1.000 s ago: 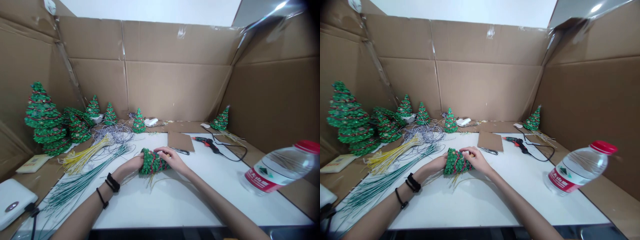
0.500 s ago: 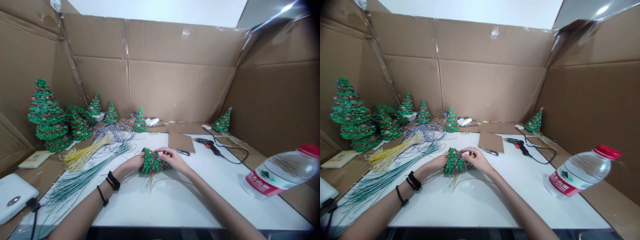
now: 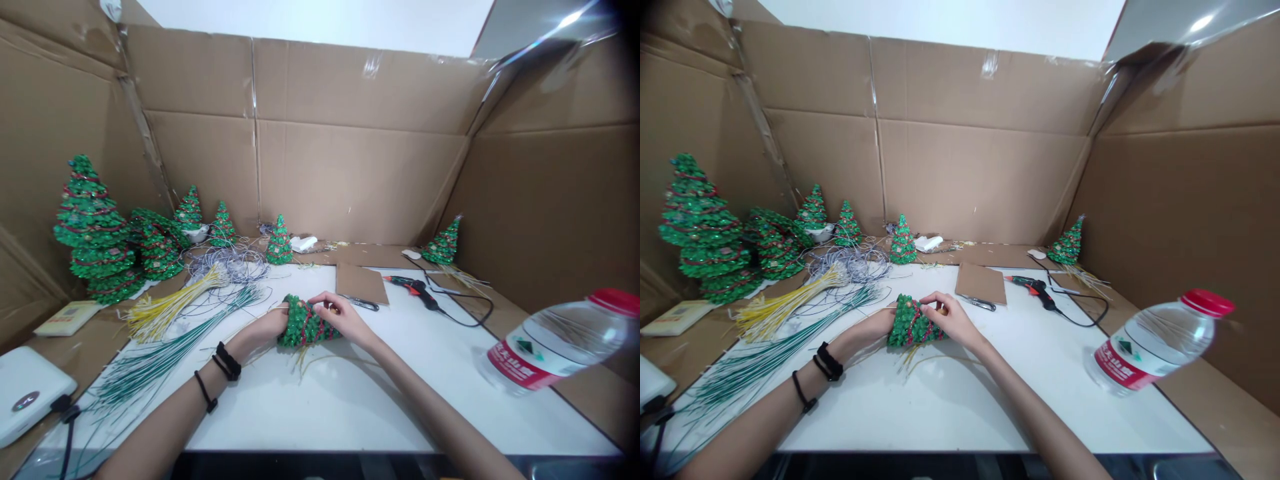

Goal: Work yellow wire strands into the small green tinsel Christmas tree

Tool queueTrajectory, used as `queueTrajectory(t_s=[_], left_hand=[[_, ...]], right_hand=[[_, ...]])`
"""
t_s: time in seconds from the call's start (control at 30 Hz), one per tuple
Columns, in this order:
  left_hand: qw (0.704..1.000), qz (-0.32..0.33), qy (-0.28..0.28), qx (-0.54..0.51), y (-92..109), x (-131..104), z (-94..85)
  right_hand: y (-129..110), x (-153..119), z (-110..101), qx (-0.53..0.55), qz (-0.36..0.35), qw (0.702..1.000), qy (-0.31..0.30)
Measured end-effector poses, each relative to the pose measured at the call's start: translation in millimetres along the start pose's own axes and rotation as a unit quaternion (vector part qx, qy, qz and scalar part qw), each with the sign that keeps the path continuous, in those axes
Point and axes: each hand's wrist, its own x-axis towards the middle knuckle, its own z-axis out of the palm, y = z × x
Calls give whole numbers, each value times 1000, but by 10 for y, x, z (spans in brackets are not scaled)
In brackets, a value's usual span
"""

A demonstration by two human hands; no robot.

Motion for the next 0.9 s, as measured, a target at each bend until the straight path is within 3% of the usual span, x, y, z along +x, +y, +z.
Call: queueTrajectory(t_s=[0.43,0.9], left_hand=[[1000,26,-6,15,-131,55,-73],[998,52,-1,31,-98,77,-52]], right_hand=[[93,13,92,32,-16,999,23],[103,61,133,85,-11,996,25]])
